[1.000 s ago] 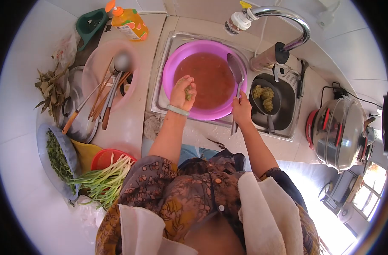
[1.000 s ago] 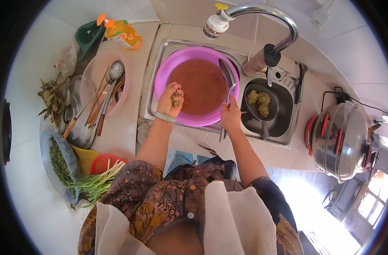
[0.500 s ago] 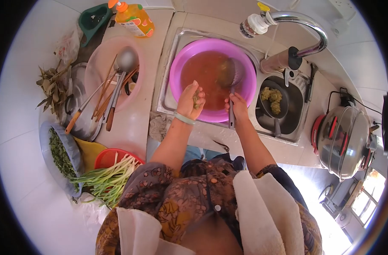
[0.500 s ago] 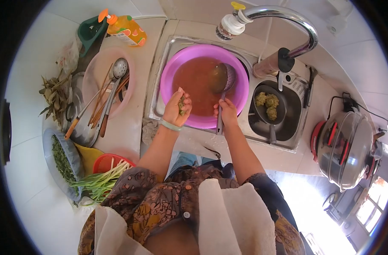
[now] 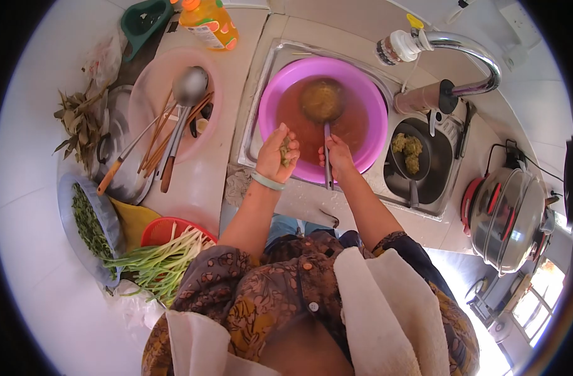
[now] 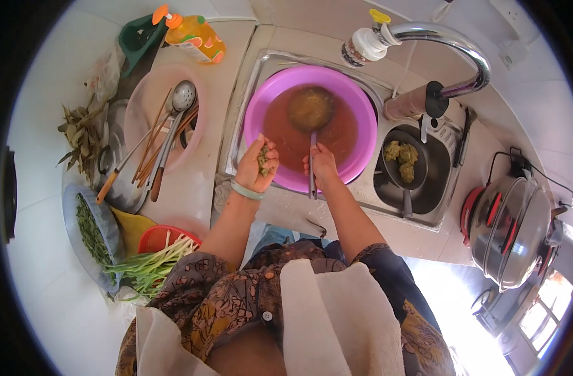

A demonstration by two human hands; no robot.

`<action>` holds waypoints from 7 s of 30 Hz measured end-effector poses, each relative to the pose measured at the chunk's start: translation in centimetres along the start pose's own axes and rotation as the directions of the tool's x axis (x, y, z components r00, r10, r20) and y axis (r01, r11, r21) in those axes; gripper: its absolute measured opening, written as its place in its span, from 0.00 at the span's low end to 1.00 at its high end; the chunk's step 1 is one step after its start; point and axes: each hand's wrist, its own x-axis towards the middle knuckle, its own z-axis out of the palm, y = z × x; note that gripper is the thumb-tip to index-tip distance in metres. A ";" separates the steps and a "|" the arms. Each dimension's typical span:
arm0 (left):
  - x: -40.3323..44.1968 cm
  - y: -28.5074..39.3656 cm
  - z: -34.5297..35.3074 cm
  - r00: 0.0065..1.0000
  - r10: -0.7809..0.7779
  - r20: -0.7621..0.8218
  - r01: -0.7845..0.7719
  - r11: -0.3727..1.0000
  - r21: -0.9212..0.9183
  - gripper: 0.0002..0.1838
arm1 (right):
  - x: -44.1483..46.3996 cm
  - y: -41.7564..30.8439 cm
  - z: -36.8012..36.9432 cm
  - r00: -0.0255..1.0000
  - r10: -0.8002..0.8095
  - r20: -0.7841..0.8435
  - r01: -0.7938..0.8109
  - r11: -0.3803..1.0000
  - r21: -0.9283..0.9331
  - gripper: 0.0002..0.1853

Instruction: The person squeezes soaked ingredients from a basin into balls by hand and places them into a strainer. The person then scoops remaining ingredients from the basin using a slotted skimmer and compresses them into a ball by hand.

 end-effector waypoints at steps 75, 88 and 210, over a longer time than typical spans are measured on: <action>0.2 -0.5 -0.4 0.994 -0.104 0.029 0.106 0.991 -0.076 0.10 | -0.5 -1.2 -4.9 0.985 -0.146 0.091 0.168 0.923 -0.346 0.17; -0.1 -0.3 -0.4 0.993 -0.108 0.039 0.111 0.989 -0.098 0.10 | -4.6 -1.0 -5.9 0.974 -0.220 0.053 0.223 0.897 -0.382 0.16; 3.9 -6.9 6.6 0.808 0.532 -0.253 -0.395 0.808 0.438 0.08 | -14.8 -3.4 -3.8 0.948 -0.197 0.251 0.297 0.831 -0.470 0.21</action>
